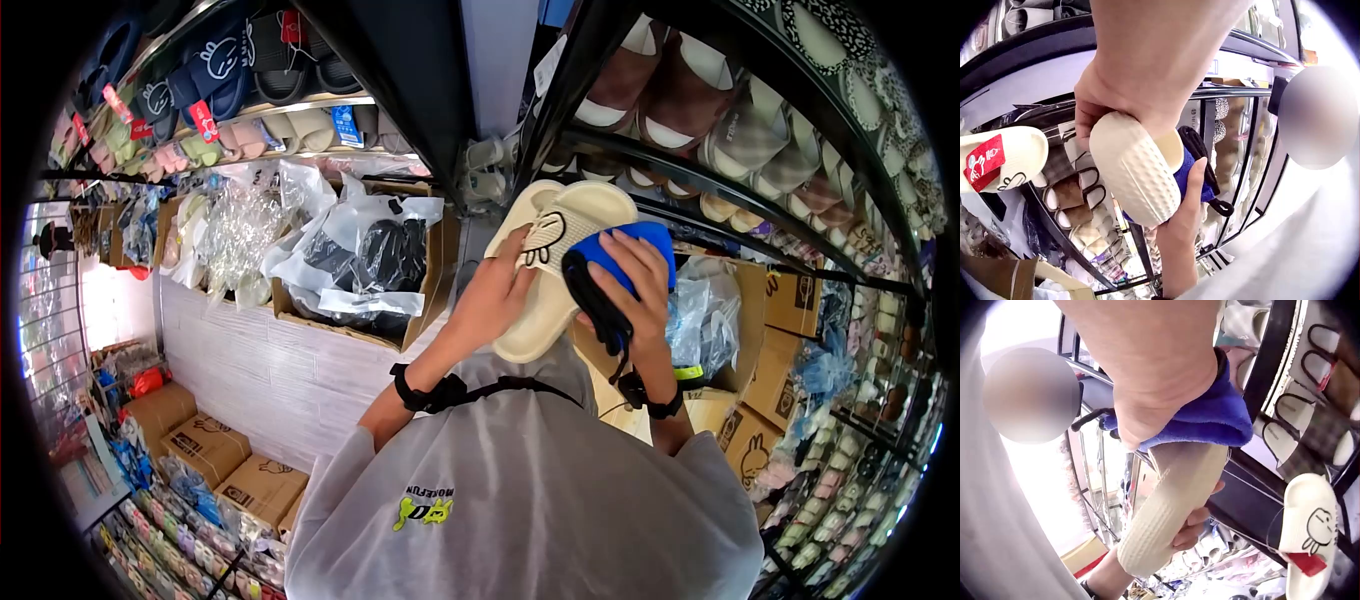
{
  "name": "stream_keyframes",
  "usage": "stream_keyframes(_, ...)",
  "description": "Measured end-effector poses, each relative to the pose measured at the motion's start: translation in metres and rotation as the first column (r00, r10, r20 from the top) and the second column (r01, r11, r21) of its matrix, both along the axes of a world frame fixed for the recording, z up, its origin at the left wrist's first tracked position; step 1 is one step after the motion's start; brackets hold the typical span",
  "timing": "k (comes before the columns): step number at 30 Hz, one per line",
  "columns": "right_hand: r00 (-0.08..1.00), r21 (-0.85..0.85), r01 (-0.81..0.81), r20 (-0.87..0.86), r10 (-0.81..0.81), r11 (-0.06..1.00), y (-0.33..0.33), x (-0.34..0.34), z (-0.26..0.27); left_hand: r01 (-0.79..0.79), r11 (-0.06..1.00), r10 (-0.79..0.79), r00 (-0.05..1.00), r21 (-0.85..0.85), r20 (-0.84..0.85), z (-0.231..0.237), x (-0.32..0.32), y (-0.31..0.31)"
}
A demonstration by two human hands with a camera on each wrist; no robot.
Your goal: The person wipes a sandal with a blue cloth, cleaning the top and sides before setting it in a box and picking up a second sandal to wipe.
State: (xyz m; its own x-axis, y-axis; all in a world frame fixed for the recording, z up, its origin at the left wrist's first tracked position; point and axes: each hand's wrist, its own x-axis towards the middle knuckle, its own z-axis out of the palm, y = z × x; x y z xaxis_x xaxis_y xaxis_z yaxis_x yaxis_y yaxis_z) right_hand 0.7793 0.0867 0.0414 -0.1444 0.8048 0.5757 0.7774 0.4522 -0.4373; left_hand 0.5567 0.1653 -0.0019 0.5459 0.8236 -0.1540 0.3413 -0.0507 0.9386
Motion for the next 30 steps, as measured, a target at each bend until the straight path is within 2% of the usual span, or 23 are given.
stream_keyframes(3, 0.998, 0.023, 0.064, 0.001, -0.064, 0.998, -0.005, -0.001, 0.0, 0.065, 0.998, -0.065, 0.996, 0.0, -0.053, 0.006, -0.002, 0.001)
stream_keyframes(4, 0.996, 0.012, 0.088, 0.017, -0.088, 0.996, -0.007, -0.003, 0.0, 0.101, 0.993, -0.1, 0.995, 0.063, -0.031, 0.001, -0.003, 0.002)
stream_keyframes(5, 0.993, 0.002, 0.115, 0.032, -0.115, 0.993, -0.01, -0.005, -0.001, 0.112, 0.992, -0.11, 0.993, 0.056, -0.029, -0.002, -0.004, 0.003)
stream_keyframes(7, 0.987, 0.013, 0.153, 0.046, -0.154, 0.988, -0.012, -0.01, -0.004, 0.219, 0.974, -0.221, 0.975, -0.054, -0.029, -0.009, -0.004, 0.013)
stream_keyframes(8, 0.982, 0.025, 0.179, 0.058, -0.18, 0.984, -0.01, -0.015, -0.005, 0.195, 0.975, -0.209, 0.968, 0.108, 0.137, -0.015, -0.004, 0.015)
stream_keyframes(9, 0.977, 0.012, 0.209, 0.041, -0.21, 0.978, -0.011, -0.02, -0.003, 0.206, 0.974, -0.218, 0.967, 0.097, 0.136, -0.018, -0.009, 0.013)
stream_keyframes(11, 0.964, 0.033, 0.26, 0.044, -0.262, 0.965, -0.013, -0.03, -0.006, 0.311, 0.944, -0.306, 0.95, -0.11, 0.061, -0.003, -0.015, 0.023)
stream_keyframes(15, 0.948, 0.059, 0.312, 0.047, -0.315, 0.948, -0.016, -0.046, -0.011, 0.389, 0.915, -0.384, 0.921, -0.104, 0.07, -0.01, -0.025, 0.033)
stream_keyframes(16, 0.946, 0.038, 0.304, 0.11, -0.306, 0.952, -0.017, -0.05, -0.007, 0.399, 0.911, -0.394, 0.917, -0.1, 0.071, -0.011, -0.027, 0.036)
stream_keyframes(19, 0.931, 0.049, 0.342, 0.12, -0.346, 0.938, -0.017, -0.063, -0.005, 0.409, 0.903, -0.401, 0.912, -0.135, 0.082, -0.013, -0.033, 0.038)
stream_keyframes(21, 0.922, 0.047, 0.372, 0.093, -0.375, 0.927, -0.016, -0.072, -0.005, 0.385, 0.922, -0.377, 0.915, -0.034, 0.142, -0.018, -0.039, 0.039)
stream_keyframes(24, 0.911, 0.039, 0.404, 0.07, -0.406, 0.914, -0.015, -0.083, -0.006, 0.429, 0.898, -0.423, 0.903, -0.102, 0.074, -0.012, -0.047, 0.047)
stream_keyframes(27, 0.909, 0.039, 0.409, 0.074, -0.411, 0.912, -0.012, -0.091, -0.008, 0.413, 0.91, -0.409, 0.909, -0.034, 0.084, -0.011, -0.054, 0.05)
stream_keyframes(30, 0.906, 0.025, 0.414, 0.077, -0.415, 0.91, -0.009, -0.099, -0.002, 0.414, 0.907, -0.406, 0.908, -0.073, 0.105, -0.013, -0.057, 0.054)
